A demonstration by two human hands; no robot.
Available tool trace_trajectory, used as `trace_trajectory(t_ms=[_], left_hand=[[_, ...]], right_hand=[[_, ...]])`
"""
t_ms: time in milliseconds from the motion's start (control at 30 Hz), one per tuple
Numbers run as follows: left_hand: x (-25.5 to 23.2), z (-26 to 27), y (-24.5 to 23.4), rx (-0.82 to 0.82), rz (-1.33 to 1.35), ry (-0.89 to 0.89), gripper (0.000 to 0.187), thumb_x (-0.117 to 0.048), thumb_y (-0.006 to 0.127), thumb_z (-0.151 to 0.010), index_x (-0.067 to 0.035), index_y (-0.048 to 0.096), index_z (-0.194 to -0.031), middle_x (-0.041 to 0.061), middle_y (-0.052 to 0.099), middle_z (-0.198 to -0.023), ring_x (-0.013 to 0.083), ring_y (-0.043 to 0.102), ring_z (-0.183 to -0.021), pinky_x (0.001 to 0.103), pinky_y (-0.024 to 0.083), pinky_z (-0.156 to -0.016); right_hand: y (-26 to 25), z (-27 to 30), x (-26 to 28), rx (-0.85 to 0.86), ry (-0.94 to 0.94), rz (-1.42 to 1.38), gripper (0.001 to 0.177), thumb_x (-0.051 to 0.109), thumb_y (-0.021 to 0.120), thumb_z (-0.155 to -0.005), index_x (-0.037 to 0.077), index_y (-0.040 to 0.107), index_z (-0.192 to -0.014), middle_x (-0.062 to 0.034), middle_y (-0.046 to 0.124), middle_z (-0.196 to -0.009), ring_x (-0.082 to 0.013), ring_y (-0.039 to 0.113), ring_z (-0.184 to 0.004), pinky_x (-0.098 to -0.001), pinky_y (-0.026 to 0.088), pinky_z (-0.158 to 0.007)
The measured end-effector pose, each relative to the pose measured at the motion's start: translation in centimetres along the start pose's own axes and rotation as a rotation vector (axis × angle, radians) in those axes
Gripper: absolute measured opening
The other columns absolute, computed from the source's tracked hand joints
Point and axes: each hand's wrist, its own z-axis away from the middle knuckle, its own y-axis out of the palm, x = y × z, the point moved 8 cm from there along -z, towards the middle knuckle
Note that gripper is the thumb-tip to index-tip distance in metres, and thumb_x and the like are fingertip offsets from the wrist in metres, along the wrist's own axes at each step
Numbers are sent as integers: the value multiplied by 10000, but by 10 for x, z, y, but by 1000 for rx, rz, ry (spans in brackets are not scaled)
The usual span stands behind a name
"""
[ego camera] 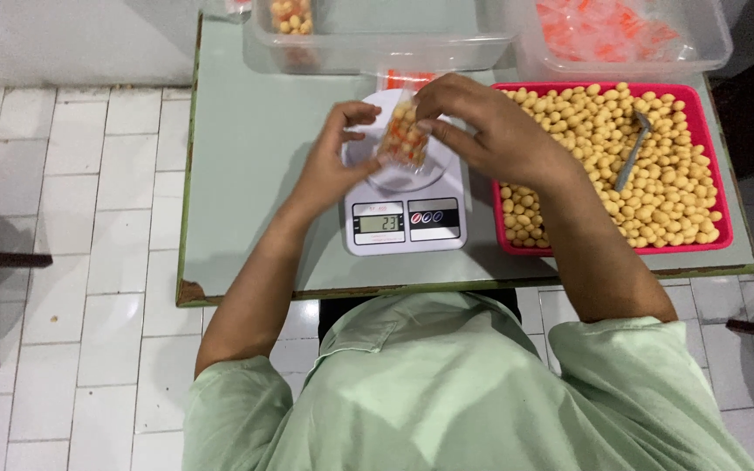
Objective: Filling small plastic bags with round snack items and weighing them on a digital scale.
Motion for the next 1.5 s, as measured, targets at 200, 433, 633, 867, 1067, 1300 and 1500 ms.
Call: trace_trajectory(t_ms=[200, 433, 633, 867, 1067, 1300, 1500], left_hand=[[-7, 15, 65, 187, 309, -175, 711, -91, 919, -770, -37, 519, -1355, 128, 628, -1288, 247, 553, -1221, 485, 498, -1045], [-20, 0, 108, 252, 581, -222, 527, 104, 826, -782, -23, 554, -1215, 166, 730, -960, 194, 731, -705, 307, 645, -511], [-30, -26, 148, 439, 487, -220, 541, 119, 795, -720, 36, 578, -1209, 211, 712, -920, 223, 718, -622, 342, 646, -483], [-60, -63, 187, 564, 447, -276, 315, 17, 811, -787, 56, 612, -1029, 185, 722, -747, 208, 719, -568, 306, 620, -460], [-61, -82, 216, 654, 429, -309, 310, -44, 814, -820, 46, 599, -1024, 179, 731, -738, 195, 725, -564, 291, 633, -483], [-31, -88, 234, 704, 407, -386, 367, -32, 793, -831, 76, 591, -1117, 200, 736, -730, 195, 737, -578, 276, 645, -510], [-9, -87, 242, 757, 340, -407, 490, -71, 805, -837, 56, 576, -1251, 210, 744, -790, 205, 743, -595, 300, 658, -538]], right_hand=[[-5, 28, 20, -146, 0, -132, 101, 8, 592, -1047, -24, 667, -1106, -250, 656, -1142, -477, 661, -1131, -546, 528, -934], [4, 87, -20, -496, 180, -556, 690, 136, 781, -944, 90, 334, -1468, -149, 404, -1499, -276, 487, -1313, -395, 446, -1067], [25, 118, -36, -417, 361, -756, 356, 113, 664, -1007, 11, 471, -1289, -178, 498, -1446, -251, 478, -1328, -460, 412, -1117], [3, 161, -58, -720, 543, -916, 290, 120, 542, -1071, -13, 556, -1328, -176, 676, -1209, -199, 666, -1027, -392, 607, -839], [-12, 178, -68, -898, 552, -1017, 322, 157, 520, -1092, -2, 563, -1369, -122, 651, -1191, -129, 616, -963, -276, 561, -762], [-25, 180, -60, -1070, 590, -1170, 297, 200, 509, -1108, 28, 620, -1323, -89, 703, -1108, -124, 644, -893, -254, 550, -806], [-16, 197, -89, -1054, 635, -1161, 419, 293, 482, -1100, 8, 577, -1393, -155, 667, -1260, -220, 664, -1035, -365, 568, -881]])
